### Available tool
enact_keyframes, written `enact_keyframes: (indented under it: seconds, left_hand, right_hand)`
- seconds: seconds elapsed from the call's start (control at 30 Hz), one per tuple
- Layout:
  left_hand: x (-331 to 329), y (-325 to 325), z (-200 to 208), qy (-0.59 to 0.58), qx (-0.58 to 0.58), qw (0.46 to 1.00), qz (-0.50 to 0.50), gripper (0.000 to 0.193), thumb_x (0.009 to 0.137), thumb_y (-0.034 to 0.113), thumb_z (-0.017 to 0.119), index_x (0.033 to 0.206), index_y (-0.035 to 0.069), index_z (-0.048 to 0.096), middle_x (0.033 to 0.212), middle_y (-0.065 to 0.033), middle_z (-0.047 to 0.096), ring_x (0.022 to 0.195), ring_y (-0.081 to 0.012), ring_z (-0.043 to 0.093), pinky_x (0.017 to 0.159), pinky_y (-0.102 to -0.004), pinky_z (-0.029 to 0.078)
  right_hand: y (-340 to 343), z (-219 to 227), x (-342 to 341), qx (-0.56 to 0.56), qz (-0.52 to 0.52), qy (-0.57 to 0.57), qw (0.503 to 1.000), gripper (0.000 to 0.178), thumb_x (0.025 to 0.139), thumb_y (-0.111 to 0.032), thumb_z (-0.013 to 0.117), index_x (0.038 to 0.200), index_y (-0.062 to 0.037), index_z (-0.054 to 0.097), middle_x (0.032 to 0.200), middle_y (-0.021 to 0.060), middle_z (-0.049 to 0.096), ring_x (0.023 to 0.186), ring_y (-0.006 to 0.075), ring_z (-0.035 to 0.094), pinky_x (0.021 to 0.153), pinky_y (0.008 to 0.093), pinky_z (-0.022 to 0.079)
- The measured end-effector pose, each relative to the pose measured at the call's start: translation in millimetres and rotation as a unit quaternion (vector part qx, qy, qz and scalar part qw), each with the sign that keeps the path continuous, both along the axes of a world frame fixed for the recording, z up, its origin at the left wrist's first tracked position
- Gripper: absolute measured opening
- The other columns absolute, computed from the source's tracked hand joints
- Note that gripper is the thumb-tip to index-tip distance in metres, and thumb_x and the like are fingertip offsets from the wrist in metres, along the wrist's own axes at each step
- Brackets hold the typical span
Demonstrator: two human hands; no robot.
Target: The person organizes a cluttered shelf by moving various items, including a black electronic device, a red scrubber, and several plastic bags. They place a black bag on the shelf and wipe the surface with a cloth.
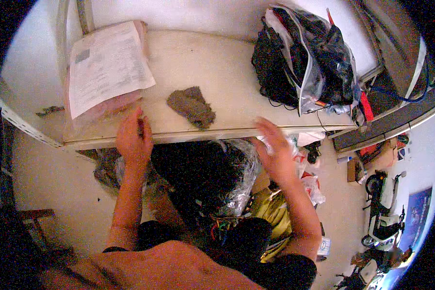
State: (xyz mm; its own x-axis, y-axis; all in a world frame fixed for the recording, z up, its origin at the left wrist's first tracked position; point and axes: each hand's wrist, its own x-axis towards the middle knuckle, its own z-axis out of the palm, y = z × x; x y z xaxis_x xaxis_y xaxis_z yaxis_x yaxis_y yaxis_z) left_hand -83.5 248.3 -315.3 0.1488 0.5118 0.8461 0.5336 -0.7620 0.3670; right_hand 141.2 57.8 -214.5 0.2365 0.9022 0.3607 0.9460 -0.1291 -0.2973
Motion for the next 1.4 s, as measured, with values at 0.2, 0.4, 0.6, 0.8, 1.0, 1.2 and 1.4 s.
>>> enact_keyframes:
  seconds: [0.2, 0.4, 0.6, 0.8, 1.0, 1.2, 1.4]
  left_hand:
    - [-5.0, -2.1, -9.7, 0.021, -0.02, 0.999, -0.018, 0.024, 0.07, 0.005, 0.059, 0.093, 0.005, 0.061, 0.078, -0.0104, 0.061, 0.065, -0.0241, 0.058, 0.06, -0.0331, 0.047]
    - [-7.8, 5.2, -19.4, -0.04, 0.061, 0.997, -0.026, 0.019, 0.067, 0.003, 0.057, 0.085, 0.004, 0.063, 0.072, -0.0074, 0.061, 0.06, -0.0198, 0.057, 0.055, -0.029, 0.047]
    - [-8.5, 10.7, -23.9, -0.04, 0.11, 0.991, -0.066, 0.013, 0.069, 0.003, 0.054, 0.079, 0.004, 0.063, 0.073, -0.0066, 0.061, 0.06, -0.0174, 0.059, 0.053, -0.0255, 0.047]
    - [-21.8, 15.4, -30.3, 0.002, 0.114, 0.986, -0.125, 0.013, 0.073, 0.007, 0.052, 0.082, 0.005, 0.062, 0.078, -0.0068, 0.063, 0.07, -0.0175, 0.06, 0.06, -0.0264, 0.048]
    - [-25.0, 11.5, -31.8, 0.022, 0.121, 0.98, -0.155, 0.014, 0.075, 0.013, 0.056, 0.086, 0.006, 0.061, 0.087, -0.006, 0.063, 0.083, -0.0163, 0.059, 0.072, -0.0274, 0.046]
    - [-36.5, 14.7, -31.5, 0.077, 0.115, 0.979, -0.152, 0.014, 0.076, 0.012, 0.057, 0.089, 0.006, 0.06, 0.089, -0.007, 0.062, 0.085, -0.0166, 0.058, 0.071, -0.0272, 0.045]
    - [-33.2, 12.2, -29.0, 0.059, 0.106, 0.974, -0.191, 0.015, 0.075, 0.014, 0.057, 0.089, 0.007, 0.06, 0.091, -0.0065, 0.062, 0.085, -0.0166, 0.058, 0.071, -0.0272, 0.045]
  right_hand:
    - [136.4, -49.8, -24.3, -0.041, 0.18, -0.041, 0.982, 0.041, 0.083, -0.013, 0.048, 0.121, -0.0016, 0.039, 0.124, 0.0171, 0.041, 0.115, 0.0327, 0.038, 0.097, 0.036, 0.03]
    - [192.9, -55.8, 53.7, -0.21, -0.15, -0.231, 0.938, 0.034, 0.086, -0.015, 0.035, 0.113, 0.0051, 0.043, 0.113, 0.0226, 0.048, 0.107, 0.035, 0.044, 0.09, 0.0406, 0.036]
    - [251.6, -77.3, 140.5, -0.118, -0.217, -0.062, 0.967, 0.042, 0.082, -0.022, 0.042, 0.115, 0.005, 0.042, 0.116, 0.0205, 0.047, 0.108, 0.0354, 0.045, 0.092, 0.0414, 0.035]
    - [277.0, -95.2, 84.5, 0.019, 0.051, -0.116, 0.992, 0.043, 0.083, -0.022, 0.04, 0.119, 0.0016, 0.041, 0.117, 0.0222, 0.046, 0.107, 0.0369, 0.045, 0.091, 0.0416, 0.037]
    - [301.2, -79.8, 173.1, -0.132, -0.284, -0.016, 0.95, 0.043, 0.084, -0.022, 0.036, 0.119, 0.001, 0.041, 0.122, 0.0221, 0.042, 0.113, 0.0331, 0.041, 0.095, 0.0363, 0.032]
    - [344.1, -103.8, 124.2, 0.02, -0.041, -0.061, 0.997, 0.039, 0.08, -0.019, 0.037, 0.112, 0.0022, 0.047, 0.115, 0.0225, 0.048, 0.105, 0.0348, 0.047, 0.089, 0.0384, 0.038]
    - [369.3, -108.9, 255.4, -0.188, -0.243, -0.135, 0.942, 0.038, 0.082, -0.021, 0.038, 0.111, 0.0028, 0.047, 0.111, 0.0218, 0.051, 0.104, 0.0348, 0.048, 0.09, 0.0367, 0.037]
